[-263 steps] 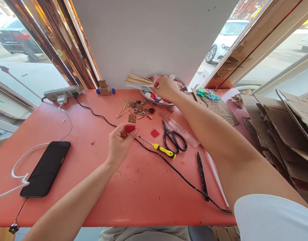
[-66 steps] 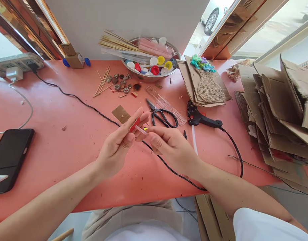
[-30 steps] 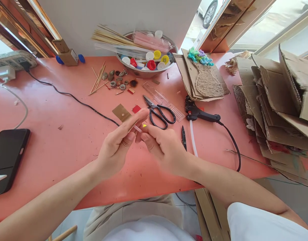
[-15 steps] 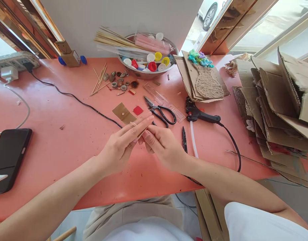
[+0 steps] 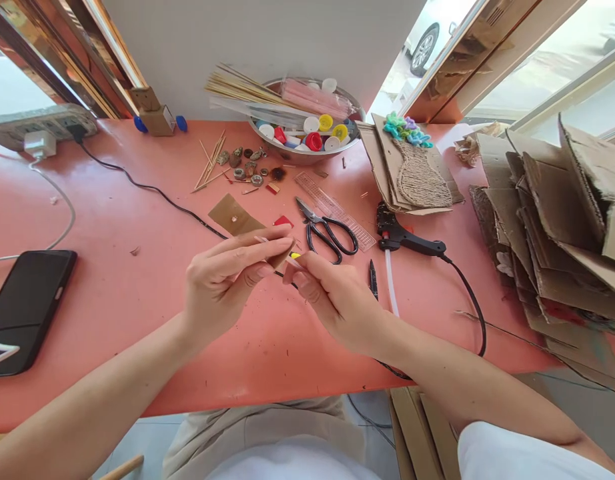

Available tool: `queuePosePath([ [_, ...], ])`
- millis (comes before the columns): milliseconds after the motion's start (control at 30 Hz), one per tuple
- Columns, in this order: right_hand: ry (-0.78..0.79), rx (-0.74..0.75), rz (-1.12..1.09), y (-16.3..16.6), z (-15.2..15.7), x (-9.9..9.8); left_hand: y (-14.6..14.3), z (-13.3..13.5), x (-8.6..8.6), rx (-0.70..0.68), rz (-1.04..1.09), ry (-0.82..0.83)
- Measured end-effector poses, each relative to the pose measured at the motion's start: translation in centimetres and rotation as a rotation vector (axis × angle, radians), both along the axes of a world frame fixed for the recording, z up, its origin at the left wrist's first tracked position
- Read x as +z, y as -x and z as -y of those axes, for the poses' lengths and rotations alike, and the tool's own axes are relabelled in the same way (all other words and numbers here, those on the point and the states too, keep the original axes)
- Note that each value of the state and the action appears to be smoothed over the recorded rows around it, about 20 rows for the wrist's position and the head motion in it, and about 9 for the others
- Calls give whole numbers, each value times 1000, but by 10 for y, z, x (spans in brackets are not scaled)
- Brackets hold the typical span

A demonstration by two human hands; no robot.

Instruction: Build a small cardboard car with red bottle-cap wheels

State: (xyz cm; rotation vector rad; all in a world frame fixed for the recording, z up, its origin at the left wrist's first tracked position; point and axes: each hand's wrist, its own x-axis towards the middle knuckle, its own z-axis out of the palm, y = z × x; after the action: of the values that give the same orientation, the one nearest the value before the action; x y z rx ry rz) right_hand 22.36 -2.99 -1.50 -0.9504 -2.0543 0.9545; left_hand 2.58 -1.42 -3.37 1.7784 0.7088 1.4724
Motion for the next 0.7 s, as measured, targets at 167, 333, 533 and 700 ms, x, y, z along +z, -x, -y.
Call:
queuePosePath([
  [167, -55, -28, 47, 4, 3, -1, -5, 2, -2, 49, -15, 2],
  [333, 1, -32, 15, 7, 7, -3, -5, 4, -3, 57, -44, -2],
  [533, 88, -20, -78, 8, 8, -2, -6, 6, -4, -44, -71, -1],
  [700, 204, -40, -136, 9, 1, -1, -4, 7, -2, 8, -152, -23],
])
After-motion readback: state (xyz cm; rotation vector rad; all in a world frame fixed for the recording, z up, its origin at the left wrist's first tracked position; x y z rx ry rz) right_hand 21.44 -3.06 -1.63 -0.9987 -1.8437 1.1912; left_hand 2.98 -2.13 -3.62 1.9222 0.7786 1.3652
